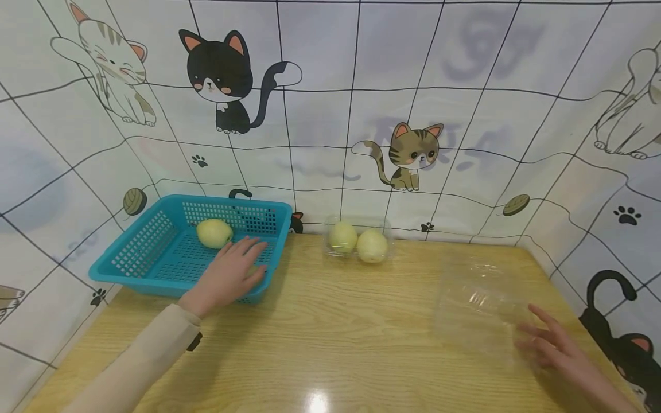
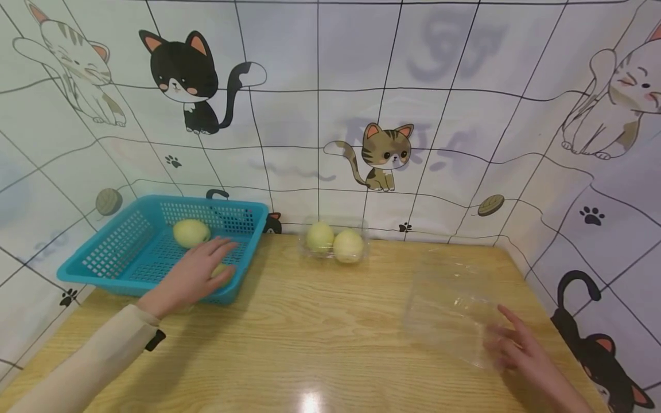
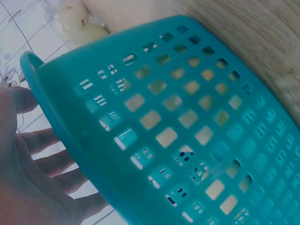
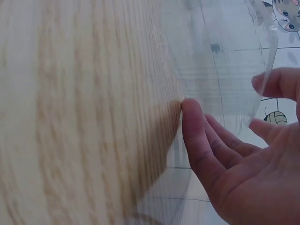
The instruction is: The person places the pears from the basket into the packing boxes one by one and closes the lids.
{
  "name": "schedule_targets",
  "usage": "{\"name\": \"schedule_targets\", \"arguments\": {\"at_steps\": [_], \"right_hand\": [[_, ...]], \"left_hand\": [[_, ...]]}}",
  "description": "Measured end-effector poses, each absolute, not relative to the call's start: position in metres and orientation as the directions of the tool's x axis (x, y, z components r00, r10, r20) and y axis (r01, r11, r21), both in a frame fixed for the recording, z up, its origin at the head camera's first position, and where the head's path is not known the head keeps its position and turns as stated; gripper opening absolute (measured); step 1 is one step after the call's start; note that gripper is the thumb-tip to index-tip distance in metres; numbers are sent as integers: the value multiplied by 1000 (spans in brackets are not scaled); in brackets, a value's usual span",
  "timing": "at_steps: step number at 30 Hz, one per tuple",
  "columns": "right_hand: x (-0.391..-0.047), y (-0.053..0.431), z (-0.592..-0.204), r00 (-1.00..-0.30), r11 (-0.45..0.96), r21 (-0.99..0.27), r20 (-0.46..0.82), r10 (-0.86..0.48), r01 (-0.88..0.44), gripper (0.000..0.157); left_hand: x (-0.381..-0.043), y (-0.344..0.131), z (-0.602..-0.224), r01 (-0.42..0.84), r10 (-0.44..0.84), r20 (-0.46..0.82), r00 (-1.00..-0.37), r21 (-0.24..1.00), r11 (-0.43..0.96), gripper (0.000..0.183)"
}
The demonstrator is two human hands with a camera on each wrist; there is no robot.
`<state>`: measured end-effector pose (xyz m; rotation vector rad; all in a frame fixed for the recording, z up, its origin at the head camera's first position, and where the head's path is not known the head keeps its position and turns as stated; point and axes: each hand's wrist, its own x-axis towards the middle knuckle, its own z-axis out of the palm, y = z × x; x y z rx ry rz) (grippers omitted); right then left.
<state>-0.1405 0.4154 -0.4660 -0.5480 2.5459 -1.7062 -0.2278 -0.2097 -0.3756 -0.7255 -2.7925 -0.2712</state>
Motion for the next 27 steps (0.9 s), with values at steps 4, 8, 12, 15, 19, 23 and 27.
{"name": "schedule_targets", "arguments": {"at_steps": [4,8,12,15,19,23,27], "right_hand": [[-141,415,-464,-924,369,-892,121,-362,-261,76],[-140,414,-463,-915,354,-907,74,-396,-227,74],[-140,413,-461,-910,359,-918,3,-414,-166,69],[-139,412,-461,-906,375,-914,-24,-424,-152,68],[-139,410,-460,-882,349,-928,-54,-469,-128,68],[-140,409,-458,-843,300,-952,-112,-526,-61,67],[-139,406,-456,-826,291,-957,-154,-542,-13,66]], "left_hand": [[-230,-216,-375,515,464,294,-836,127,847,47],[-233,-222,-375,519,466,292,-835,141,843,46],[-234,-228,-374,509,460,254,-851,180,842,44],[-233,-232,-373,492,451,211,-867,222,842,44],[-233,-237,-372,463,440,144,-886,261,847,45],[-234,-241,-371,442,434,94,-896,280,852,45],[-234,-244,-369,430,432,63,-899,301,851,44]]}}
